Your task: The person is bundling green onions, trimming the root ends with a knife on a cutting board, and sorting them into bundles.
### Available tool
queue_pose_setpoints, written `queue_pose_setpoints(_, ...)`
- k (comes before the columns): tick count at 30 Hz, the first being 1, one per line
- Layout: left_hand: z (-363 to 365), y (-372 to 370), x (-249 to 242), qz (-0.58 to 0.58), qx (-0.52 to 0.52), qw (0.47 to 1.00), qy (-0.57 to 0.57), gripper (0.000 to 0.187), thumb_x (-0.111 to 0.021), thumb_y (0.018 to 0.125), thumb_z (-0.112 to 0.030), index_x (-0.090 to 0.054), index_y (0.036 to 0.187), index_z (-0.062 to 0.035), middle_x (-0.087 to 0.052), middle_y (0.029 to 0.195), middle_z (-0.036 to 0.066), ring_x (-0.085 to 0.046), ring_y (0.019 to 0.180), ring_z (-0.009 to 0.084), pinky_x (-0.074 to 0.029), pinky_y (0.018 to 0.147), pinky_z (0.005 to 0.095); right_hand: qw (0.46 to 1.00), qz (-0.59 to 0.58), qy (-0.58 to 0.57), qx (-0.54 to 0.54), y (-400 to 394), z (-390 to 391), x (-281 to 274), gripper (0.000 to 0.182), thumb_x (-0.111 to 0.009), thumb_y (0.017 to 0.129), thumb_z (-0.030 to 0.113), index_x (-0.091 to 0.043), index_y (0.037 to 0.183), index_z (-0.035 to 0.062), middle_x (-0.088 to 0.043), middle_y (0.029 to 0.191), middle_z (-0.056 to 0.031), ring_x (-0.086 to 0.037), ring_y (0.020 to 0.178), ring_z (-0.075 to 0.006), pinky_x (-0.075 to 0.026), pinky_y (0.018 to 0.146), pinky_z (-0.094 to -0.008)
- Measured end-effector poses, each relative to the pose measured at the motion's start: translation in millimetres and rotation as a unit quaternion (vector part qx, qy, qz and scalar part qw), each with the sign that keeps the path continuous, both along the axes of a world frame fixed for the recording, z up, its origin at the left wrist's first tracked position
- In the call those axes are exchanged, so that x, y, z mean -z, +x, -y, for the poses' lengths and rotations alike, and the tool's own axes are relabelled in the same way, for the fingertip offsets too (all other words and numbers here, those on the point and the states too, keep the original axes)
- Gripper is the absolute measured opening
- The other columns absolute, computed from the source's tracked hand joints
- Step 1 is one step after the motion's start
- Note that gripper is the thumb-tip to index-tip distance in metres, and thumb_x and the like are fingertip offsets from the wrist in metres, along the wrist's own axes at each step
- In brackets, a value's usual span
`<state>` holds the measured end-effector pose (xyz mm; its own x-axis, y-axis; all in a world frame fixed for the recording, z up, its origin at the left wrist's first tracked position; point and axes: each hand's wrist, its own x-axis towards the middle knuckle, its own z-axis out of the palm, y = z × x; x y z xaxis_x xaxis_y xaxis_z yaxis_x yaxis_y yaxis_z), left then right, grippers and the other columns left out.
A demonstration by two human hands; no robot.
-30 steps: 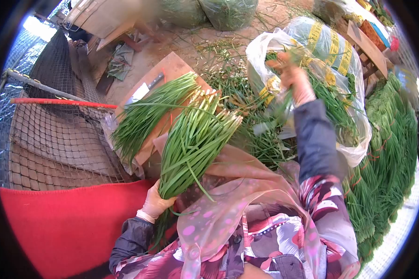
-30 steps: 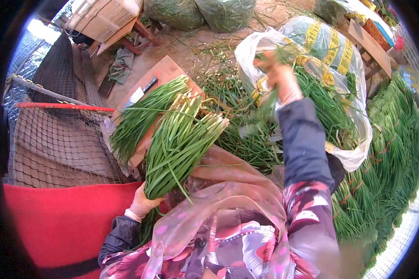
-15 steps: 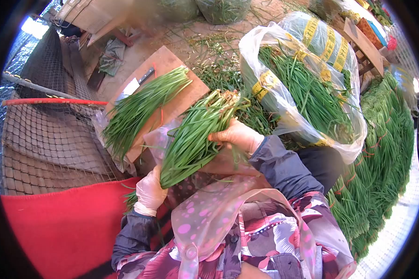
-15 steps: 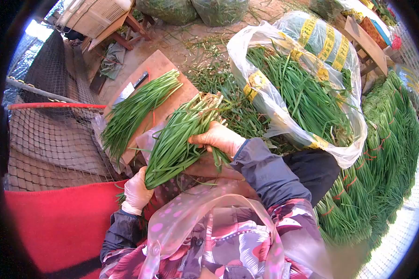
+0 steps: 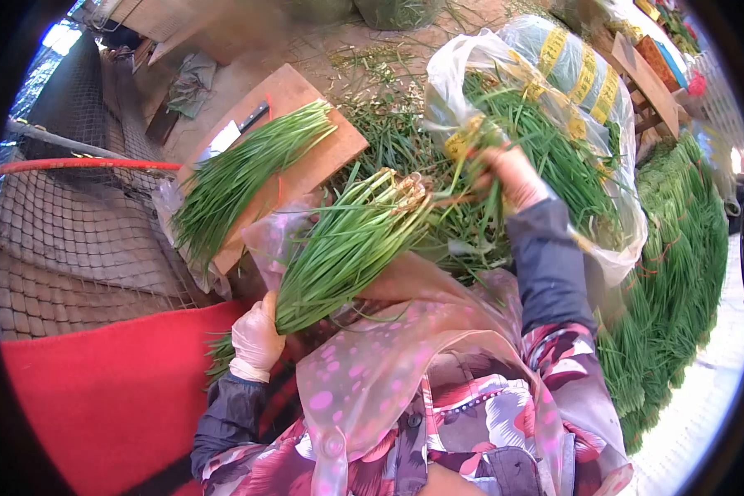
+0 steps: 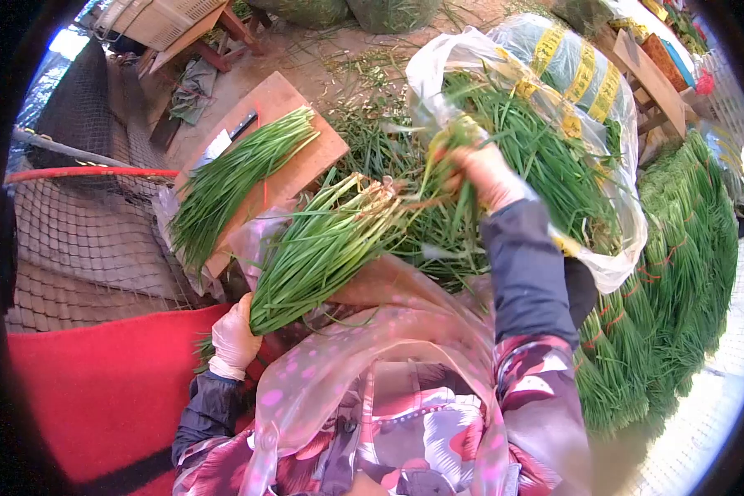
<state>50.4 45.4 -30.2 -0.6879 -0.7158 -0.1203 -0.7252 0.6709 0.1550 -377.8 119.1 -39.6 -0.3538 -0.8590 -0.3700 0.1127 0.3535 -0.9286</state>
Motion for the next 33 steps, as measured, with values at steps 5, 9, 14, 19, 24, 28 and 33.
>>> queue_pose_setpoints(5, -9, -5, -7, 0.060, 0.038, 0.996, -0.061, 0.068, -0.071, 0.055, -0.005, -0.052, 0.120, -0.0046, -0.057, 0.081, 0.012, -0.060, 0.070, 0.0312, -0.049, 0.062, 0.0412, 0.851, -0.477, -0.018, -0.218, 77, 18, 39, 0.060, -0.075, 0.065, 0.054, -0.068, 0.104, 0.0079, -0.067, 0.094, -0.0168, -0.065, 0.088, -0.0311, -0.049, 0.083, -0.0401)
queue_pose_setpoints(9, -9, -4, -8, 0.038, 0.043, 0.996, -0.065, 0.068, -0.072, 0.053, -0.005, -0.055, 0.119, -0.0048, -0.056, 0.081, 0.011, -0.059, 0.070, 0.0300, -0.047, 0.061, 0.0397, 0.925, -0.360, 0.004, -0.124, 90, 25, 42, 0.066, -0.074, 0.063, 0.057, -0.067, 0.107, 0.0087, -0.067, 0.098, -0.0165, -0.064, 0.093, -0.0318, -0.049, 0.084, -0.0415)
queue_pose_setpoints(14, -9, 0, -5, 0.029, 0.074, 0.993, -0.084, 0.061, -0.067, 0.058, -0.005, -0.057, 0.118, -0.0047, -0.055, 0.079, 0.009, -0.058, 0.069, 0.0280, -0.046, 0.059, 0.0384, 0.976, -0.183, -0.005, -0.117, 93, 28, 85, 0.045, -0.074, 0.072, 0.034, -0.065, 0.110, 0.0106, -0.067, 0.097, -0.0168, -0.063, 0.094, -0.0335, -0.050, 0.084, -0.0396)
queue_pose_setpoints(19, -7, 5, -6, 0.023, 0.076, 0.994, -0.080, 0.055, -0.061, 0.063, -0.004, -0.057, 0.118, -0.0046, -0.054, 0.077, 0.008, -0.058, 0.068, 0.0269, -0.045, 0.059, 0.0381, 0.949, -0.312, 0.034, -0.001, 44, 32, 146, 0.027, -0.064, 0.080, 0.017, -0.064, 0.103, 0.0032, -0.067, 0.088, -0.0162, -0.064, 0.087, -0.0327, -0.051, 0.080, -0.0397)
queue_pose_setpoints(24, -4, 16, -9, 0.020, 0.114, 0.988, -0.100, 0.051, -0.057, 0.070, -0.007, -0.057, 0.120, -0.0057, -0.053, 0.075, 0.007, -0.057, 0.066, 0.0242, -0.043, 0.057, 0.0364, 0.994, -0.006, 0.045, 0.095, -43, 16, 96, 0.023, -0.062, 0.087, 0.019, -0.065, 0.104, 0.0038, -0.062, 0.078, -0.0005, -0.060, 0.073, -0.0115, -0.049, 0.066, -0.0292)
queue_pose_setpoints(28, 6, 1, -15, 0.049, 0.171, 0.974, -0.141, 0.043, -0.053, 0.075, -0.012, -0.059, 0.118, -0.0080, -0.048, 0.071, 0.004, -0.054, 0.063, 0.0204, -0.041, 0.056, 0.0342, 0.923, -0.076, 0.100, -0.364, 30, 30, 35, 0.054, -0.067, 0.082, 0.040, -0.061, 0.121, 0.0042, -0.065, 0.110, -0.0122, -0.060, 0.102, -0.0193, -0.046, 0.089, -0.0330)
queue_pose_setpoints(33, 11, 0, -20, 0.045, 0.206, 0.966, -0.151, 0.041, -0.052, 0.076, -0.013, -0.059, 0.116, -0.0092, -0.046, 0.070, 0.004, -0.052, 0.061, 0.0191, -0.041, 0.056, 0.0330, 0.924, -0.141, 0.042, -0.354, 99, 5, 52, 0.036, -0.072, 0.081, 0.029, -0.067, 0.111, 0.0106, -0.069, 0.090, -0.0119, -0.064, 0.084, -0.0202, -0.049, 0.080, -0.0333)
